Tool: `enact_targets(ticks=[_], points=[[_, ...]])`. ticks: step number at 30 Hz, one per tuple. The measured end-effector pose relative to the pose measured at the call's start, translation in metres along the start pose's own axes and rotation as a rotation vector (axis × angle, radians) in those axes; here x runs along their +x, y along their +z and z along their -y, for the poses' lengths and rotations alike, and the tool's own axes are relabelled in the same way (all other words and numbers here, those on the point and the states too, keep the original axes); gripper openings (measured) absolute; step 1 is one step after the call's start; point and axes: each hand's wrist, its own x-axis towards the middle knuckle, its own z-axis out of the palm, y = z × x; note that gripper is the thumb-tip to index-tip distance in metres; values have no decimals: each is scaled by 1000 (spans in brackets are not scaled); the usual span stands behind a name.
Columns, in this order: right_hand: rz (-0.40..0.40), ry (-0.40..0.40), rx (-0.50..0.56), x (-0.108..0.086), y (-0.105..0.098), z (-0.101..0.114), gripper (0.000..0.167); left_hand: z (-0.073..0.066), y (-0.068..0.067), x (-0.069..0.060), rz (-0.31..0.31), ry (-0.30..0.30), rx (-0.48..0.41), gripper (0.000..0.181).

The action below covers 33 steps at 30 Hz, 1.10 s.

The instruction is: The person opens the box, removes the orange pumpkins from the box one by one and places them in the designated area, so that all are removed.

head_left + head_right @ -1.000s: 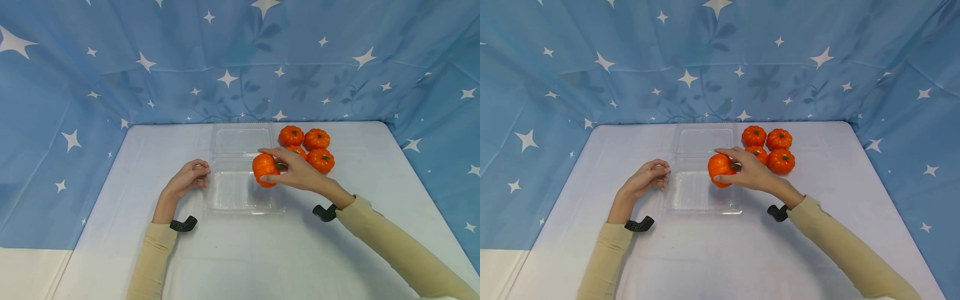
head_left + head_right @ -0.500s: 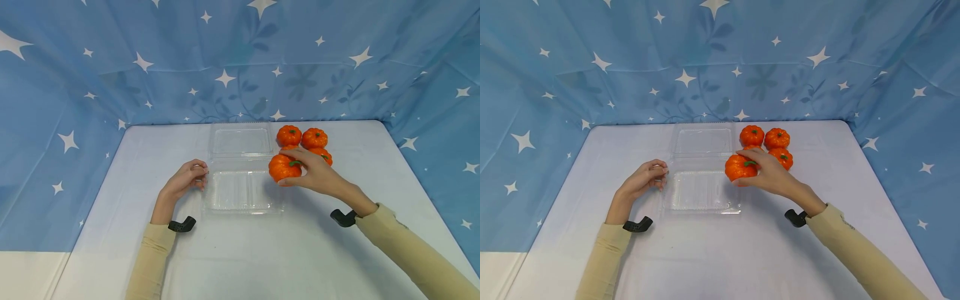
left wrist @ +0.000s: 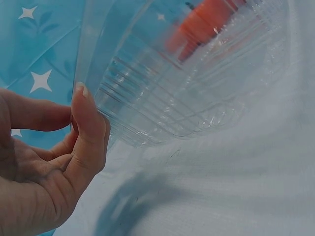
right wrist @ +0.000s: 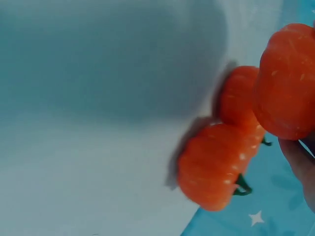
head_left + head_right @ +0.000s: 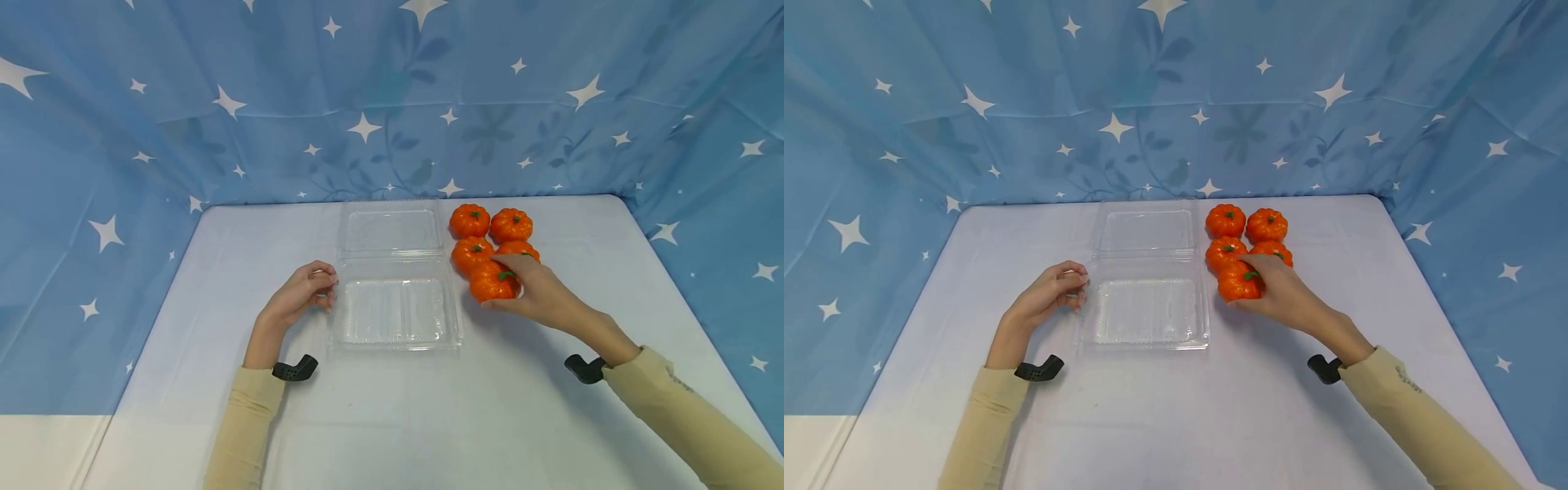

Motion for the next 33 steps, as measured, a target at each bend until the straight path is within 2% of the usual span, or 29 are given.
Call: enact_targets(ticks=[7, 14, 20, 24, 28, 30, 33], points=[[75, 30, -108, 3, 13, -10, 83, 0, 0, -4, -5, 0, 6, 26], [57, 12, -153, 3, 19, -16, 84, 1, -1, -7, -12, 7, 23, 30], [37, -13, -189, 4, 25, -21, 89, -2, 0, -10, -41, 7, 90, 36], [44, -6, -193, 5, 28, -21, 93, -5, -1, -11, -86, -2, 200, 45], [51, 1, -186, 5, 27, -19, 94, -11, 1, -13, -163, 5, 370, 53], [42, 1, -181, 6, 26, -18, 90, -15, 4, -14, -214, 48, 498, 55], [12, -12, -169, 8, 22, -16, 79, -23, 11, -12, -283, 167, 730, 53]])
